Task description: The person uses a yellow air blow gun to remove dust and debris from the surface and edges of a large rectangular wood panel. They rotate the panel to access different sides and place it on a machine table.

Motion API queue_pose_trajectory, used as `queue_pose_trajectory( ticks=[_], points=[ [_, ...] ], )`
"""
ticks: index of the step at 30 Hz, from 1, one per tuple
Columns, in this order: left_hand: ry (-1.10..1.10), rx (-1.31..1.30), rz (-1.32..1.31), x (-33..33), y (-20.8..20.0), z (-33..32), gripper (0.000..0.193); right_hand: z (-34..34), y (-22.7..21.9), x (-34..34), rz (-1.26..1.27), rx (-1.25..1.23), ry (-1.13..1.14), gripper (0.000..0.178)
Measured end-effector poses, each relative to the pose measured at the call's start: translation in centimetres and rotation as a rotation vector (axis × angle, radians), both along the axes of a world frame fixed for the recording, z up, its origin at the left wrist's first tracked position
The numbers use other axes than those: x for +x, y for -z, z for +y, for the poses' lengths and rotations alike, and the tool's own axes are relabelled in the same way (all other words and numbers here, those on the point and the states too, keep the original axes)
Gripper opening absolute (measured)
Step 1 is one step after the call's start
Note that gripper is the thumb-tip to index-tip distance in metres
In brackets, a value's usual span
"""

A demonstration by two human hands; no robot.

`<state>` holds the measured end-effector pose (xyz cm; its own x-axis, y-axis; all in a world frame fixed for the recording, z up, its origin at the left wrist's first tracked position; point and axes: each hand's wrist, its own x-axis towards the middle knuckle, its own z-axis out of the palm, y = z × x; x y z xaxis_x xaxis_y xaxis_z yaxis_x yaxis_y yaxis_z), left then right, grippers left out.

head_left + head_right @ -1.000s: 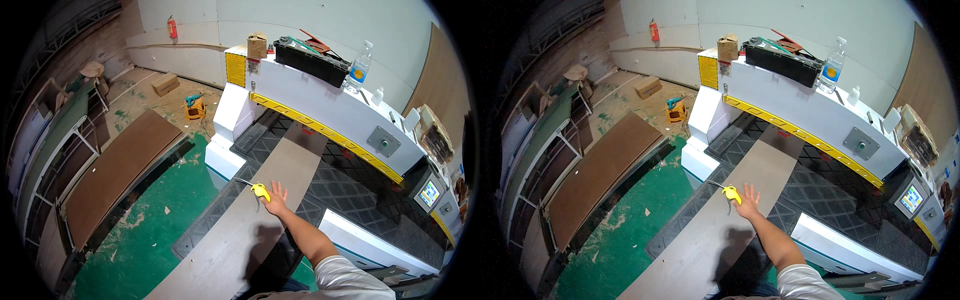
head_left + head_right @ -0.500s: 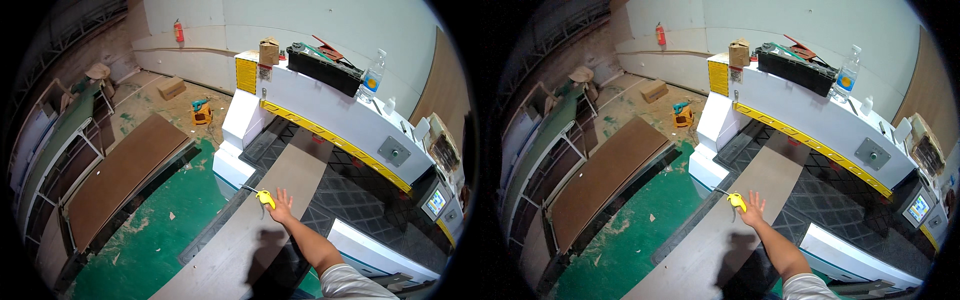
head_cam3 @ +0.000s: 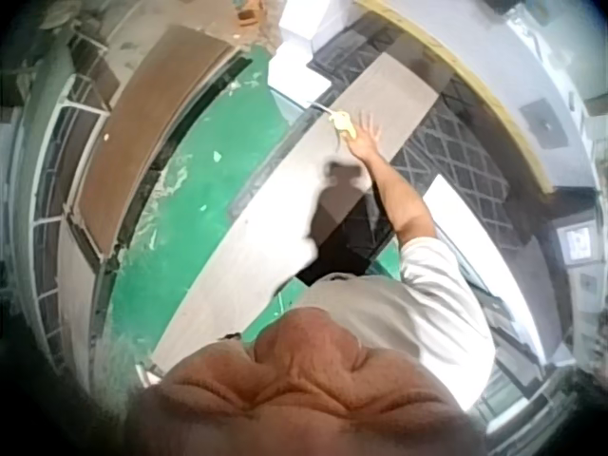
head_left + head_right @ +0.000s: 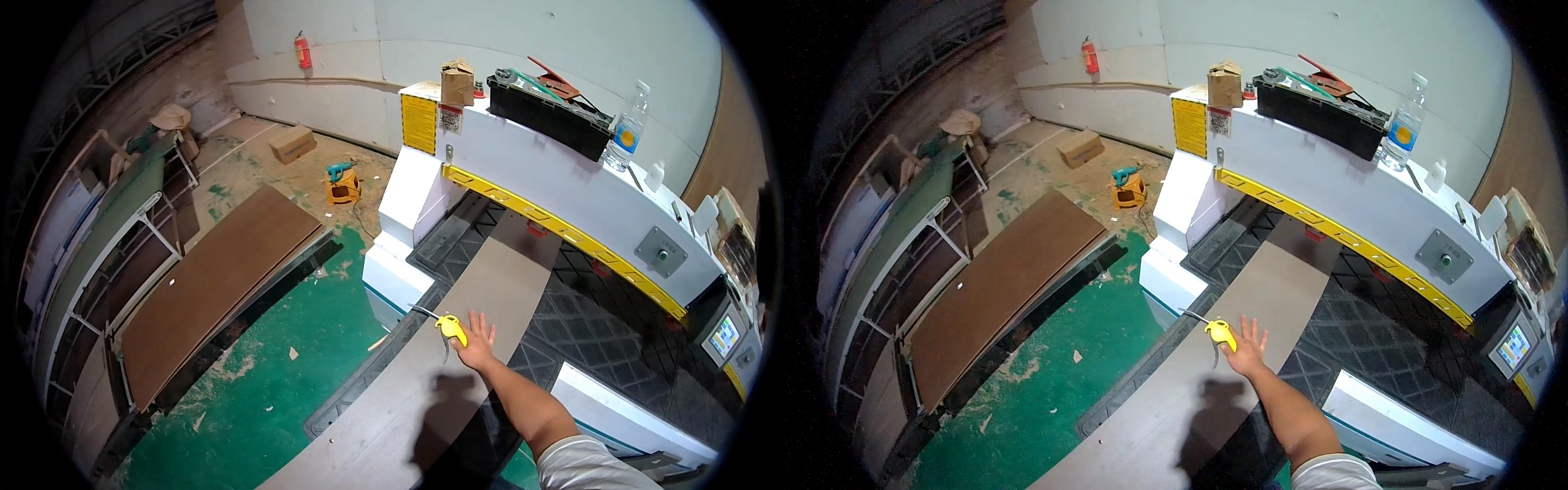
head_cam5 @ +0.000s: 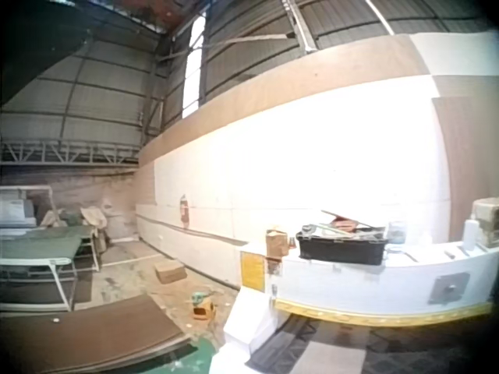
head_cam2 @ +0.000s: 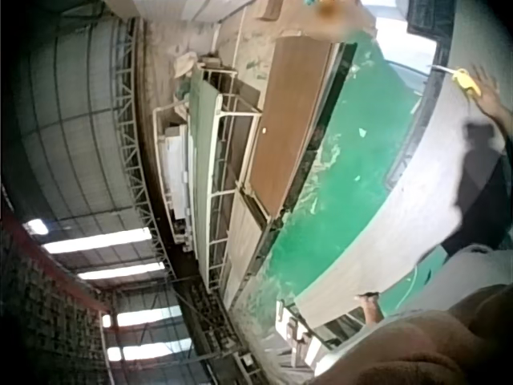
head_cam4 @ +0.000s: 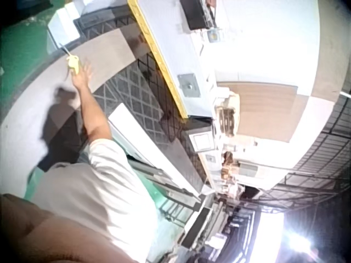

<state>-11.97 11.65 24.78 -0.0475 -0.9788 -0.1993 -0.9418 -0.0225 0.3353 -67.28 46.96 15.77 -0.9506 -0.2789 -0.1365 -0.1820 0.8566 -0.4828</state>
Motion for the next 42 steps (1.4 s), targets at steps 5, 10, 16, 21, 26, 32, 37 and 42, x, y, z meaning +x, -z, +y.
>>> queue_pose_trajectory(
  ticks=[5, 10, 16, 21, 26, 32, 37, 42],
  points=[
    [-0.016, -0.003, -0.019, 0.1, 0.2, 0.3, 0.052, 0.0, 0.0, -0.1, 0.003, 0.004, -0.003, 0.066],
    [-0.041, -0.007, -0.046, 0.6, 0.4, 0.8, 0.052, 0.2, 0.1, -0.4, -0.031, 0.021, -0.021, 0.067],
    [-0.061, -0.015, -0.079, 1.8, 0.5, 1.4, 0.052, 0.1, -0.1, -0.4, -0.041, 0.033, -0.007, 0.067],
    [-0.044, -0.066, -0.124, 3.2, 0.3, 2.7, 0.052, 0.3, -0.1, 0.1, -0.017, 0.018, -0.009, 0.066],
    [0.164, -0.306, -0.195, 0.8, 1.2, 8.3, 0.052, 0.2, 0.5, -0.3, -0.002, 0.06, -0.042, 0.068],
    [1.263, 0.028, 0.107, -23.7, 6.2, 17.8, 0.107, 0.3, 1.7, -0.4, -0.013, 0.074, -0.033, 0.068],
    [1.458, 0.221, -0.185, -32.9, 4.3, 18.9, 0.143, 0.1, 0.3, -1.7, 0.009, 0.036, -0.015, 0.066],
    [1.455, 0.293, -0.351, -34.1, 3.8, 19.3, 0.157, 1.7, 0.0, -0.2, -0.003, -0.041, -0.038, 0.062]
  ],
)
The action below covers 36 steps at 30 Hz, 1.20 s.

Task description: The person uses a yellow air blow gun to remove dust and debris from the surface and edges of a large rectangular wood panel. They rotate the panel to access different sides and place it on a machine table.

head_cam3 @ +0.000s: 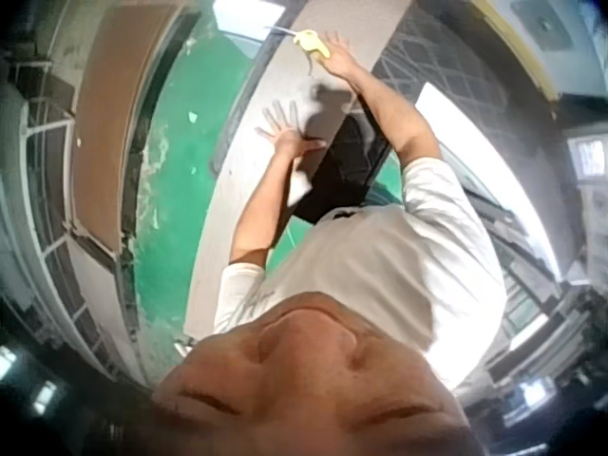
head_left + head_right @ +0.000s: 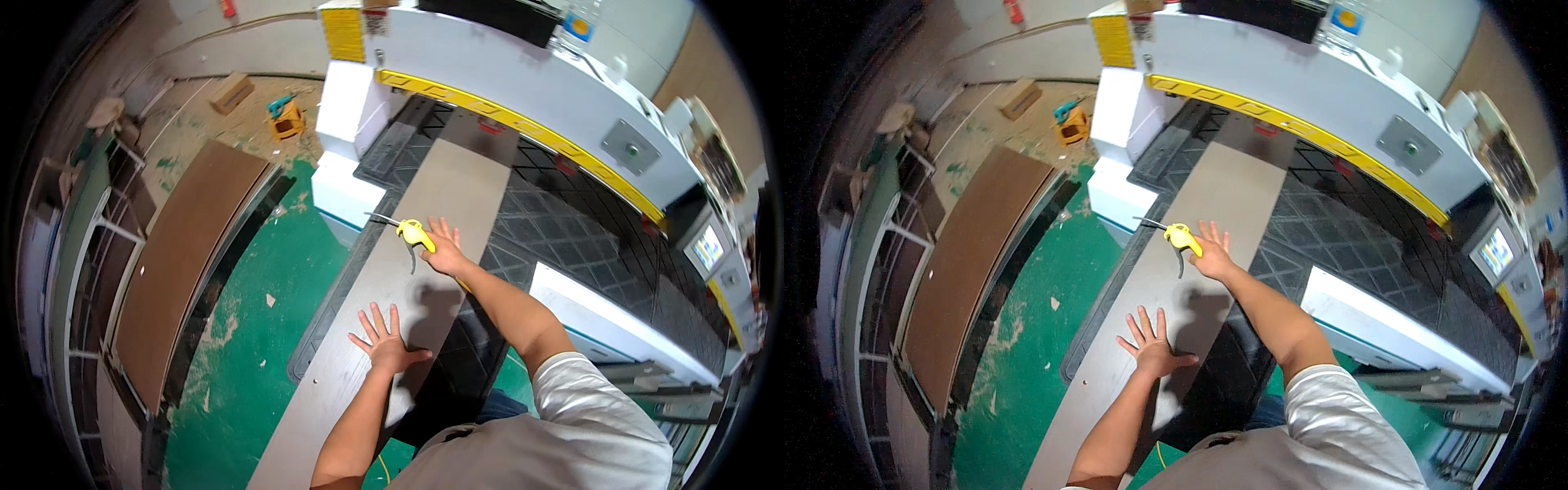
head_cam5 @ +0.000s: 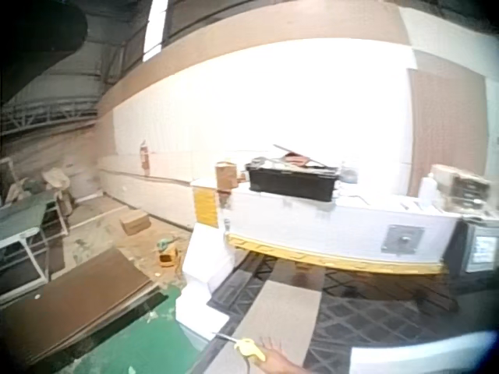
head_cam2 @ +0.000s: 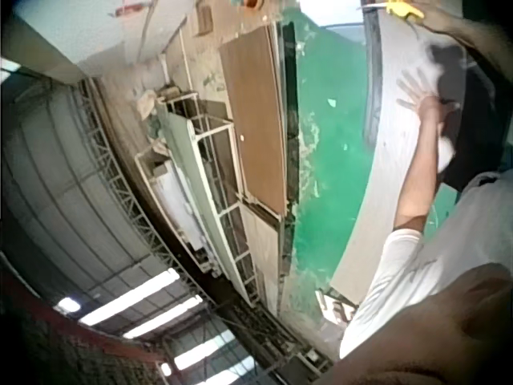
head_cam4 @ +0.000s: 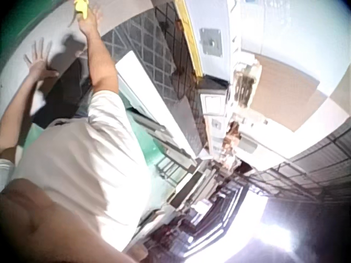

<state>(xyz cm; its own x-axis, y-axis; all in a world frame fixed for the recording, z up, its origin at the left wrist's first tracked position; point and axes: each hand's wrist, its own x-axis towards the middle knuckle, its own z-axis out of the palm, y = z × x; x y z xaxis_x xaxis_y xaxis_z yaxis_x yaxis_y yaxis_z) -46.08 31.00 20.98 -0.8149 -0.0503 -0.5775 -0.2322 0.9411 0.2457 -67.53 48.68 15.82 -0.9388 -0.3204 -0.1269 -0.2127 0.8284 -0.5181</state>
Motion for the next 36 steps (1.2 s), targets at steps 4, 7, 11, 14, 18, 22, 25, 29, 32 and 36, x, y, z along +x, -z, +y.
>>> queue_pose_trajectory(
  ticks=[4, 7, 11, 14, 18, 22, 25, 29, 32, 36],
  points=[
    [-0.014, -0.017, -0.026, 0.0, -0.2, 0.1, 0.159, 3.5, -3.9, 1.5, -0.716, -1.209, 0.313, 0.067],
    [-0.026, -0.006, -0.021, 0.1, -0.5, 0.2, 0.159, 8.0, -11.5, 5.9, -0.773, -1.656, 0.324, 0.068],
    [0.021, -0.023, -0.006, 0.1, 0.3, 0.3, 0.159, 17.2, -15.7, 6.9, -0.451, -1.803, 0.458, 0.072],
    [0.03, -0.041, -0.005, 0.0, 0.7, 0.4, 0.161, 21.8, -20.8, 7.4, -0.051, -1.607, 0.738, 0.068],
    [0.025, -0.043, -0.038, 0.1, 0.4, 0.4, 0.16, 24.2, -25.4, 8.8, 0.087, -1.446, 0.864, 0.059],
    [0.026, -0.053, -0.046, -0.1, 0.1, 0.6, 0.16, 26.4, -26.3, 7.3, 0.078, -1.374, 0.882, 0.051],
    [0.034, -0.039, -0.03, -0.1, 0.2, 0.7, 0.161, 27.9, -26.0, 6.0, 0.075, -1.334, 0.87, 0.051],
    [0.014, -0.031, -0.037, 0.1, 0.6, 0.1, 0.162, 25.9, -24.9, 6.2, 0.104, -1.331, 0.84, 0.054],
    [0.008, -0.026, -0.026, 0.1, 0.7, 0.0, 0.162, 23.3, -21.5, 7.1, -0.04, -1.21, 0.745, 0.059],
    [0.006, -0.03, -0.031, 0.1, 0.5, 0.2, 0.163, 18.7, -16.1, 5.3, -0.319, -1.069, 0.662, 0.063]
  ],
)
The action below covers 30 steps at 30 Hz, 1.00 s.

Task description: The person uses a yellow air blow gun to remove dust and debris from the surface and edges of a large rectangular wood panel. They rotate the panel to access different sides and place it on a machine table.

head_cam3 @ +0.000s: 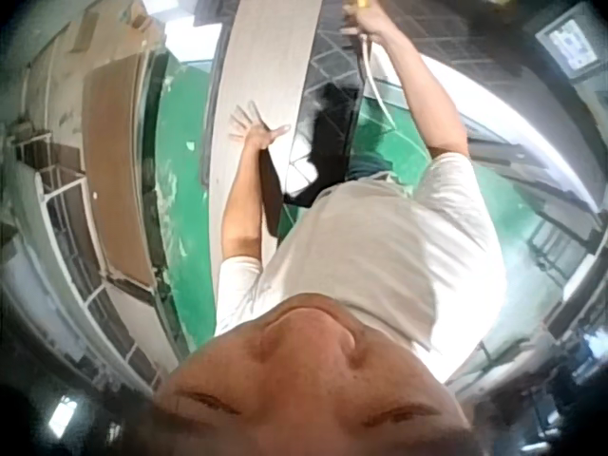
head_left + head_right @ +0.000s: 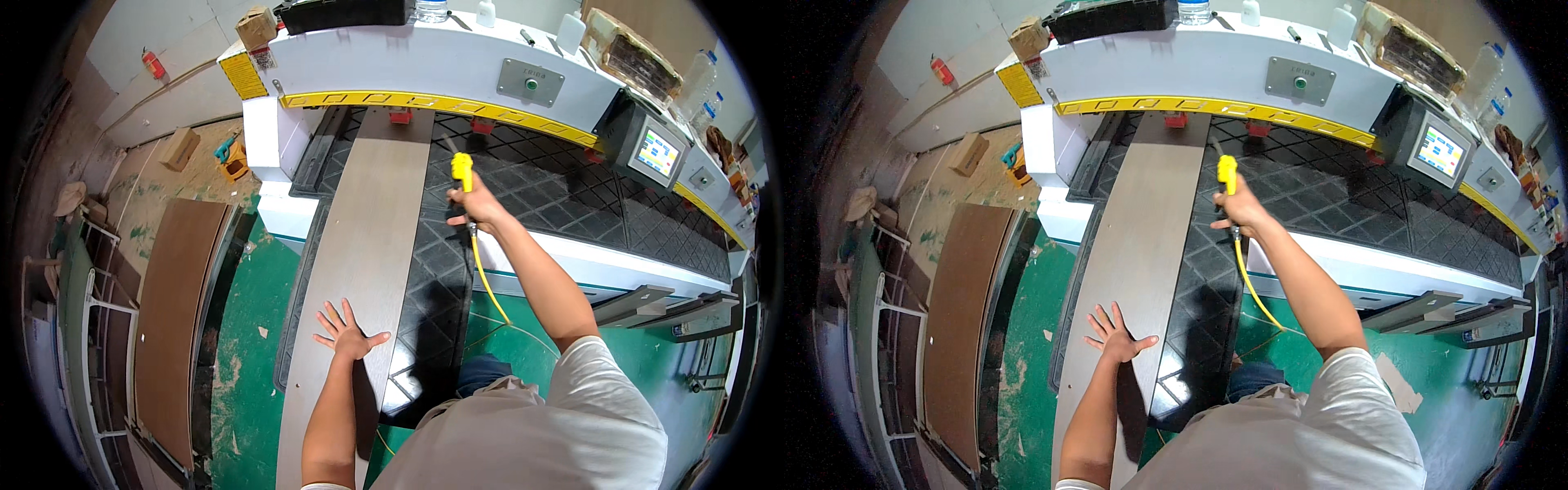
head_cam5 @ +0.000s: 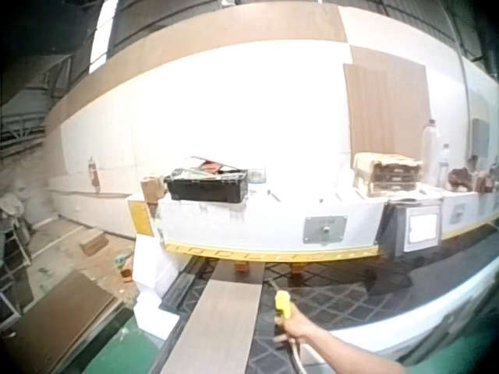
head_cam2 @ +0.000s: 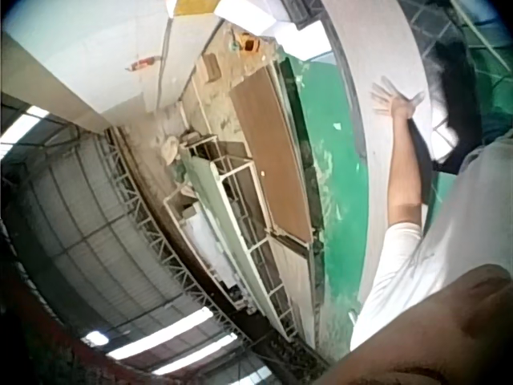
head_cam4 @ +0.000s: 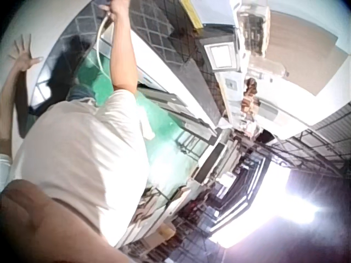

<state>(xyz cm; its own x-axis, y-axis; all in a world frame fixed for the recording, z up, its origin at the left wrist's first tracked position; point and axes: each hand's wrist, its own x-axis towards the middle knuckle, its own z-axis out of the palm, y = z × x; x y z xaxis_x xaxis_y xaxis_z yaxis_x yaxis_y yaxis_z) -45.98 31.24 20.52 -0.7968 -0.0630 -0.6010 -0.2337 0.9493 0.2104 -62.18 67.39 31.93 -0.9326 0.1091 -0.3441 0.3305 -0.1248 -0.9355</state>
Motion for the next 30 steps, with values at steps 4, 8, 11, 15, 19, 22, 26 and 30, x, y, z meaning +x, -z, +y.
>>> queue_pose_trajectory(
  ticks=[4, 8, 11, 15, 19, 22, 26, 30],
  points=[
    [0.006, -0.021, 0.019, -0.2, 0.7, 0.3, 0.164, -1.5, 4.9, -6.0, 0.0, 0.451, -0.065, 0.064],
    [0.002, -0.016, 0.034, 0.0, 1.0, 0.3, 0.165, -1.2, 5.1, -11.1, 0.058, 0.478, -0.023, 0.056],
    [0.001, -0.018, 0.036, -0.1, 0.8, 0.7, 0.165, 1.2, 6.6, -13.6, 0.022, 0.505, 0.161, 0.05],
    [-0.033, -0.038, 0.04, 0.4, 1.3, -0.1, 0.166, 2.3, 7.0, -12.0, -0.006, 0.546, 0.104, 0.055],
    [-0.034, -0.017, 0.12, 0.4, 1.0, 0.0, 0.161, 2.4, 8.5, -8.5, 0.069, 0.589, -0.301, 0.046],
    [-0.091, -0.029, 0.277, 1.9, 1.2, 0.2, 0.145, -1.8, 5.2, -4.1, 0.038, 0.454, -0.867, 0.038],
    [-0.278, -0.109, 0.504, 8.0, 4.1, 0.5, 0.108, -7.6, 5.6, 0.2, 0.151, 0.53, -1.049, 0.041],
    [-0.418, -0.162, 0.573, 16.6, 2.7, -2.1, 0.083, -13.7, 4.3, 6.7, 0.247, 0.595, -1.173, 0.043]
  ],
)
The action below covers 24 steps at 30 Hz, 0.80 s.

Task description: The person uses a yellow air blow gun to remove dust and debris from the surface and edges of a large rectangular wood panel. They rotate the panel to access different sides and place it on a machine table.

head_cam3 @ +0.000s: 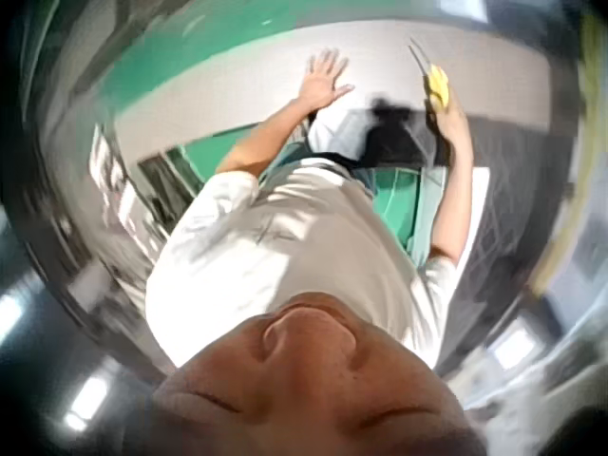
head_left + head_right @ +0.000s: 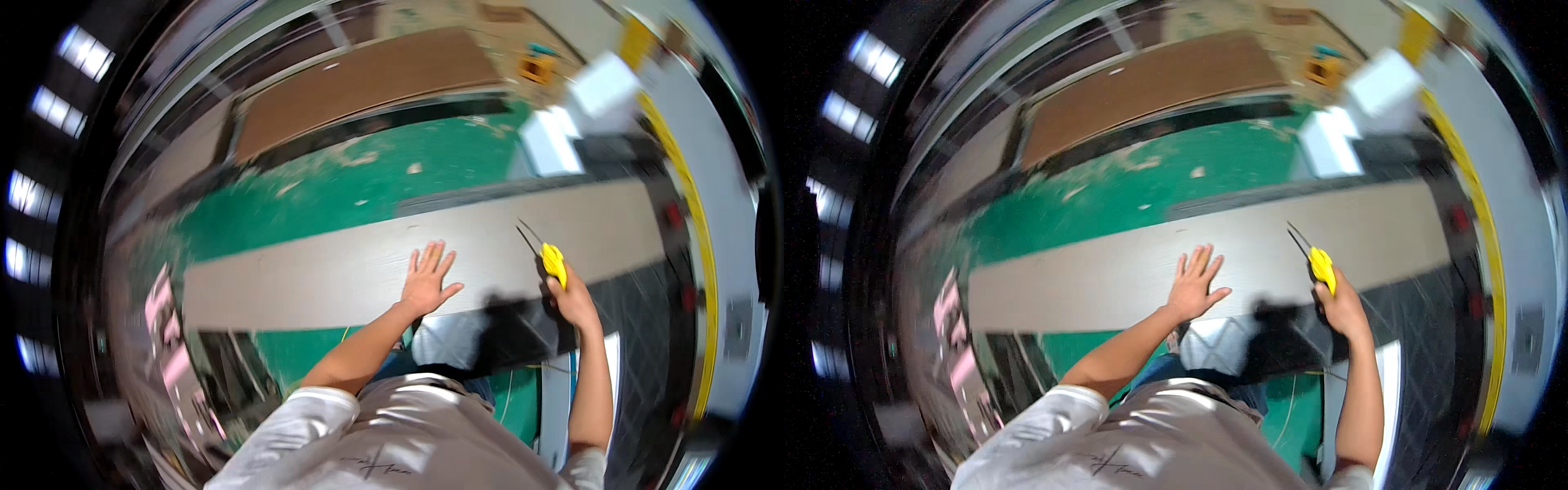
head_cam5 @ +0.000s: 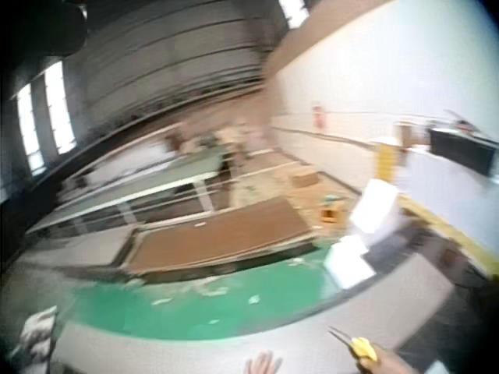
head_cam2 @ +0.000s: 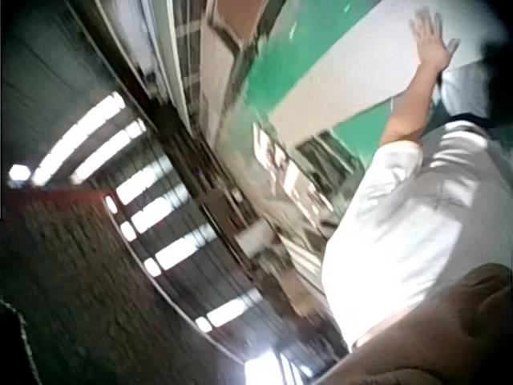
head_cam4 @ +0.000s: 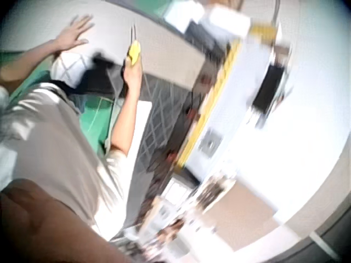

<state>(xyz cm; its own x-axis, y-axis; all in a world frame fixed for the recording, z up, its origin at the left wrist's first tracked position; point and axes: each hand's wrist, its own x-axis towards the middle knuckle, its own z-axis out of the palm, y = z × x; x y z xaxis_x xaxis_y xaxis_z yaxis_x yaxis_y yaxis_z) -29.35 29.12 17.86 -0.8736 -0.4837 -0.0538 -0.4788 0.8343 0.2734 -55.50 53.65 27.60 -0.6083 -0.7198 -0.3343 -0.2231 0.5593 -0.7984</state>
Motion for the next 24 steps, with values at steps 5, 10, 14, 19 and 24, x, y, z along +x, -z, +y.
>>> queue_pose_trajectory(
  ticks=[5, 10, 14, 19, 24],
  points=[
    [-0.382, -0.053, 0.004, 16.4, -0.2, -7.2, 0.081, -10.5, -2.8, 11.3, -0.035, 0.046, -0.326, 0.052],
    [-0.803, -0.128, 0.018, 33.9, 0.1, -16.5, 0.078, -22.9, -3.4, 24.2, 0.094, 0.073, -0.589, 0.051],
    [-1.037, -0.162, 0.033, 48.1, 0.1, -23.0, 0.077, -33.9, -2.8, 35.6, 0.058, 0.077, -0.768, 0.052],
    [-1.276, -0.165, 0.048, 60.2, 0.3, -27.1, 0.077, -46.5, -3.2, 50.5, 0.155, 0.04, -1.024, 0.053],
    [-1.34, -0.216, -0.003, 67.0, 0.4, -29.9, 0.076, -51.7, -5.7, 60.4, 0.022, -0.038, -1.1, 0.052]
  ],
)
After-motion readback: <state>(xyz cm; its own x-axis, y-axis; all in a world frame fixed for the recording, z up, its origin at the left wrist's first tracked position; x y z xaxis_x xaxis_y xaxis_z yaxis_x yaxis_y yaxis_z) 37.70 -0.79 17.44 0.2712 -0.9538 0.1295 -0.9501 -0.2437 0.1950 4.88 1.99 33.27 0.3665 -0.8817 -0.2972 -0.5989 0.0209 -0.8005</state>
